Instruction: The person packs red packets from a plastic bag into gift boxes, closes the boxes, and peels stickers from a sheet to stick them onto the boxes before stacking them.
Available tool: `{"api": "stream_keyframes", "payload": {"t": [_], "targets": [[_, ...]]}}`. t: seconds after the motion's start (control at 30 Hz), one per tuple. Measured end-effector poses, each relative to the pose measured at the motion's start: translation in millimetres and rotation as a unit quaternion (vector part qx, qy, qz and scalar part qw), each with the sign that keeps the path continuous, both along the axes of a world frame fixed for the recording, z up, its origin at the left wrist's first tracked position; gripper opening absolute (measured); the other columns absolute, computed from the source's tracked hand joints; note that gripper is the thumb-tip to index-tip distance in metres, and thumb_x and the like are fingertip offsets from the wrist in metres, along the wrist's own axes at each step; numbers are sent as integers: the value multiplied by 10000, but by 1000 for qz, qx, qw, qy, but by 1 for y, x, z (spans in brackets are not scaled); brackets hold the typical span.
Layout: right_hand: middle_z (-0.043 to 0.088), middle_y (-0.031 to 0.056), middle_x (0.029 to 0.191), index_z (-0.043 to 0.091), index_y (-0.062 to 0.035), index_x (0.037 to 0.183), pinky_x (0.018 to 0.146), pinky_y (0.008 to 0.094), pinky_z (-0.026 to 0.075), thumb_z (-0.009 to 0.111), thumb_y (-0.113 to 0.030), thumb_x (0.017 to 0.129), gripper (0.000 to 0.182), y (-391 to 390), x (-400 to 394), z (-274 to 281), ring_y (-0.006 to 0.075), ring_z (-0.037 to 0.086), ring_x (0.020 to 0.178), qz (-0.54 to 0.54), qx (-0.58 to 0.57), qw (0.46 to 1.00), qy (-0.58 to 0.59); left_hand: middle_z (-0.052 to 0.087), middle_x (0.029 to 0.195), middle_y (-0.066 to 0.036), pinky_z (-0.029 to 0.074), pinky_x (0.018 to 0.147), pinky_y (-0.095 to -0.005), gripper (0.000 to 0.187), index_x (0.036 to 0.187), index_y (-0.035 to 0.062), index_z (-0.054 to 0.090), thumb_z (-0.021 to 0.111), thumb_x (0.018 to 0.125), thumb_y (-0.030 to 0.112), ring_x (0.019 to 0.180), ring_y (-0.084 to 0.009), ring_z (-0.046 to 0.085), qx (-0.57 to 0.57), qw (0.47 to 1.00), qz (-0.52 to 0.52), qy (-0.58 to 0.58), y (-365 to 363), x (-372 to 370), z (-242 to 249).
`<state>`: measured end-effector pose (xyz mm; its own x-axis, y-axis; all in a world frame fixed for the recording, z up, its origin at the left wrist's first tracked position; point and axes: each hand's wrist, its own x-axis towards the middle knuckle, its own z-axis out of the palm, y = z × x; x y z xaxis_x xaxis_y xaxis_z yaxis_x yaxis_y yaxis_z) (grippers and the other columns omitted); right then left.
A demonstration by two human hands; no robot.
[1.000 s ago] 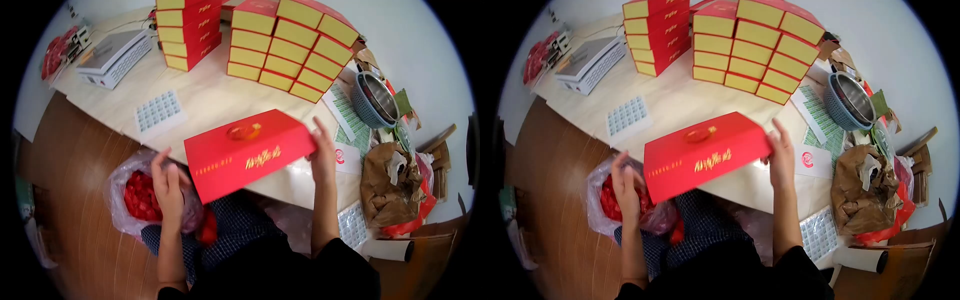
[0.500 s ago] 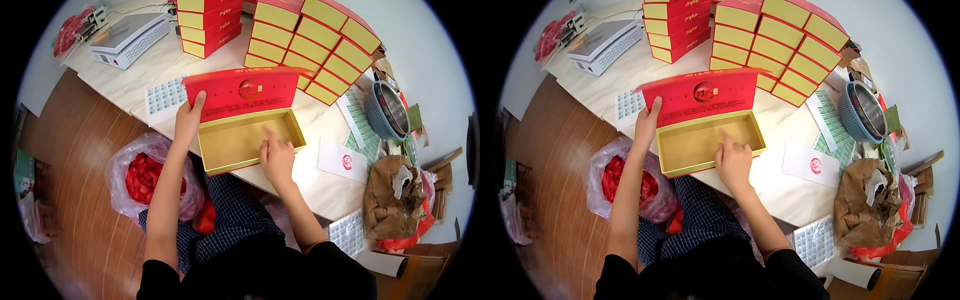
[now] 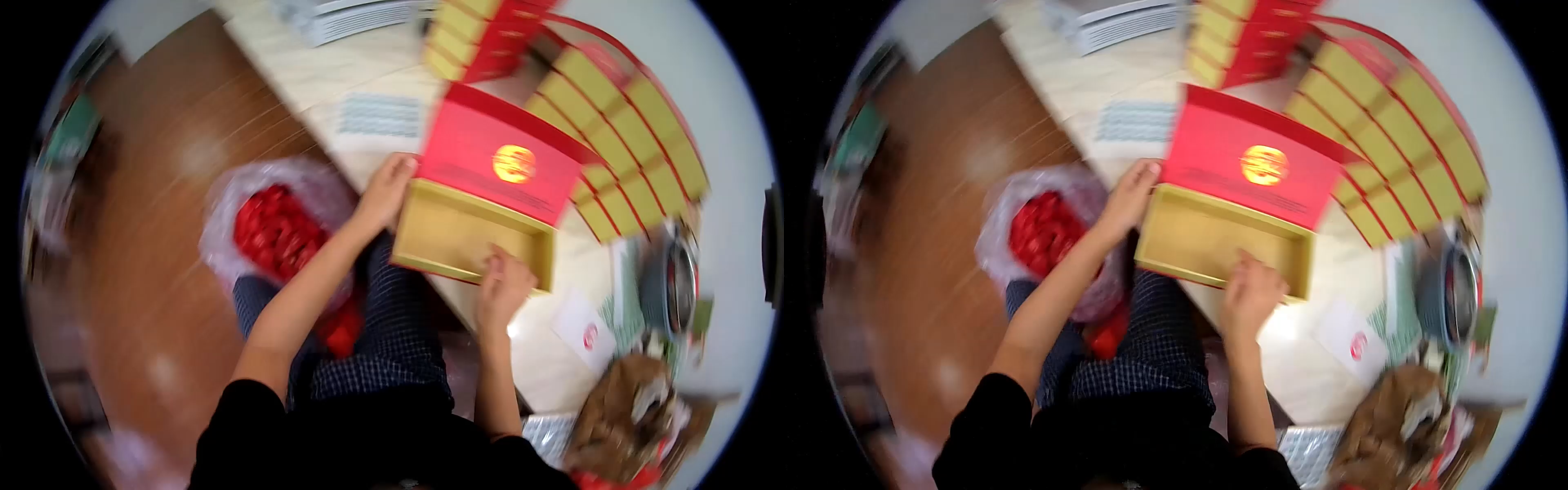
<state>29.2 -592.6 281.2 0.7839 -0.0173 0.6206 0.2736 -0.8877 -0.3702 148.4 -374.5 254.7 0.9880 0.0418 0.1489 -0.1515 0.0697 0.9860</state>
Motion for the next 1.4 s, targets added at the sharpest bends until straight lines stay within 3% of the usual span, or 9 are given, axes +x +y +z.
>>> {"api": "stream_keyframes", "payload": {"t": [0.13,0.3,0.37,0.5,0.6,0.67,0.93,1.03,1.4], "targets": [[589,141,915,593,21,1007,832,352,430,473,-62,941,161,23,-18,-1,252,546,870,108,112,986,-60,624,913,-60,456,842,-276,201,1004,-14,609,473,986,133,895,-138,576,163,973,154,-49,84,-127,-33],[565,148,841,609,18,919,734,359,442,451,42,887,163,80,-28,-15,289,527,780,338,232,912,8,641,859,-87,479,748,-280,111,956,-5,595,512,947,68,822,-141,602,139,908,342,199,154,-352,-112],[571,138,812,603,24,911,702,341,449,454,33,890,151,112,-28,-17,265,534,740,404,237,881,73,645,857,-100,490,737,-306,104,948,11,591,512,941,78,826,-159,621,177,842,381,339,141,-442,-96],[589,119,837,606,32,975,703,316,471,469,-15,909,159,174,-26,-39,215,567,735,465,212,826,238,639,833,-123,497,746,-343,216,979,23,590,566,934,232,802,-234,629,177,790,415,415,71,-562,-49],[620,153,923,602,30,1056,746,350,477,494,-64,922,197,211,-21,-75,270,593,808,512,152,799,277,628,895,-152,490,792,-360,249,1012,28,593,576,921,260,863,-255,624,153,779,381,474,13,-599,-46],[629,192,1007,596,18,1100,778,398,470,504,-96,924,229,227,-12,-102,332,596,879,525,73,792,304,621,1037,-148,474,862,-373,285,1069,44,596,587,911,280,976,-246,608,2,607,542,581,-14,-616,-70],[634,213,999,594,17,1092,780,419,472,529,-92,909,223,197,11,-196,353,603,908,528,-70,775,341,624,1048,-142,474,871,-378,298,1082,47,596,581,914,292,985,-243,608,-157,650,457,586,-85,-641,-76],[636,210,1002,608,15,1067,784,416,478,534,-90,908,204,177,6,-192,349,604,912,462,-111,761,442,626,1052,-139,474,875,-380,303,1088,48,596,579,915,297,988,-242,608,-175,645,449,593,-82,-645,-76],[672,171,976,623,-37,1043,820,427,460,535,-144,900,199,165,5,-226,350,624,906,454,-174,777,401,630,1069,-130,474,889,-388,324,1109,54,595,569,920,316,1001,-238,608,-196,647,432,597,-82,-652,-75]]}}
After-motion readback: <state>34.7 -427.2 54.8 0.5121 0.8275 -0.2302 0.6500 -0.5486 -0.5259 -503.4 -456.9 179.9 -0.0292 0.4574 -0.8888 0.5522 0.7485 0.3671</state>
